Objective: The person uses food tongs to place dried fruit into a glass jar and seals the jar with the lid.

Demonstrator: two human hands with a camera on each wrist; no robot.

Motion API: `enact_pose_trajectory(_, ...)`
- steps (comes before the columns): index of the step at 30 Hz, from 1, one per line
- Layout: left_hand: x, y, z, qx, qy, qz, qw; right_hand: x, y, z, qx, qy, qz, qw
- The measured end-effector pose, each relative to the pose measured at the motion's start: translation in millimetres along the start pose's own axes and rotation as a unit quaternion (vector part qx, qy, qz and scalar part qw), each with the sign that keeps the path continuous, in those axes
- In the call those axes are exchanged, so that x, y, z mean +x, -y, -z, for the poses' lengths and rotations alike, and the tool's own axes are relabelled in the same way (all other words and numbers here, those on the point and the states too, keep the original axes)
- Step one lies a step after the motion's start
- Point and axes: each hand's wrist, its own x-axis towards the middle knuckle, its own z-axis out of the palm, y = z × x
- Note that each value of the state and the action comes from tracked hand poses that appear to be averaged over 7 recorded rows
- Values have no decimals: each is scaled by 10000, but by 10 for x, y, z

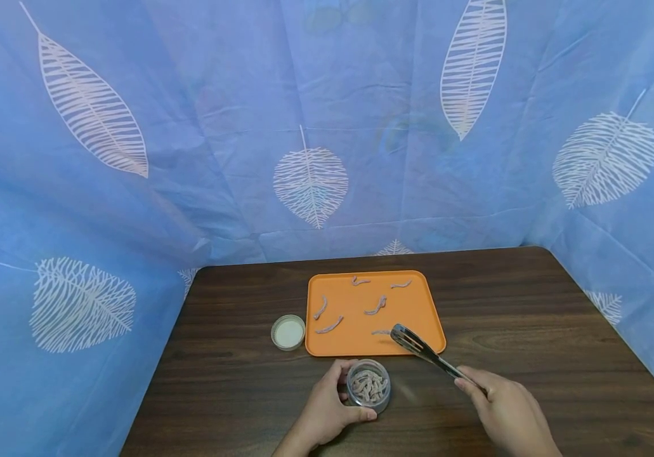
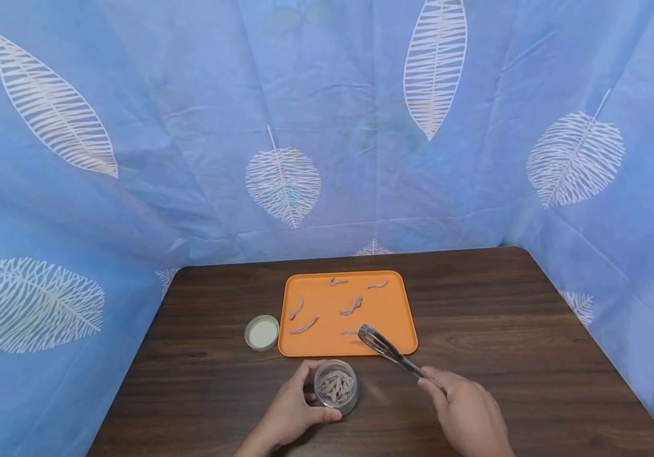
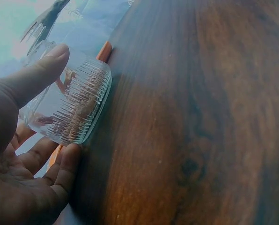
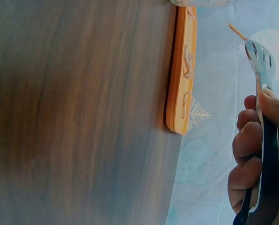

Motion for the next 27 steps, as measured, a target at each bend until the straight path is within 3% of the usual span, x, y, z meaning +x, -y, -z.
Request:
enact_pose_trajectory(5, -2, -3, -1, 43, -12, -35, 10000, -15, -15, -2, -26, 81, 67, 9999)
enact_pose_trajectory(14, -2, -1, 2, 65, -36, 14, 10000, -101, -11, 21, -84, -115, 440, 9989)
enact_pose_trajectory(19, 4, 9, 0, 86, -76, -15, 9999, -145, -18, -9, -154, -439, 699, 9965)
enact_pose_trajectory(27, -1, -2, -6, 83, -89, -48, 9999, -193, -41, -45, -286, -502, 924, 9940)
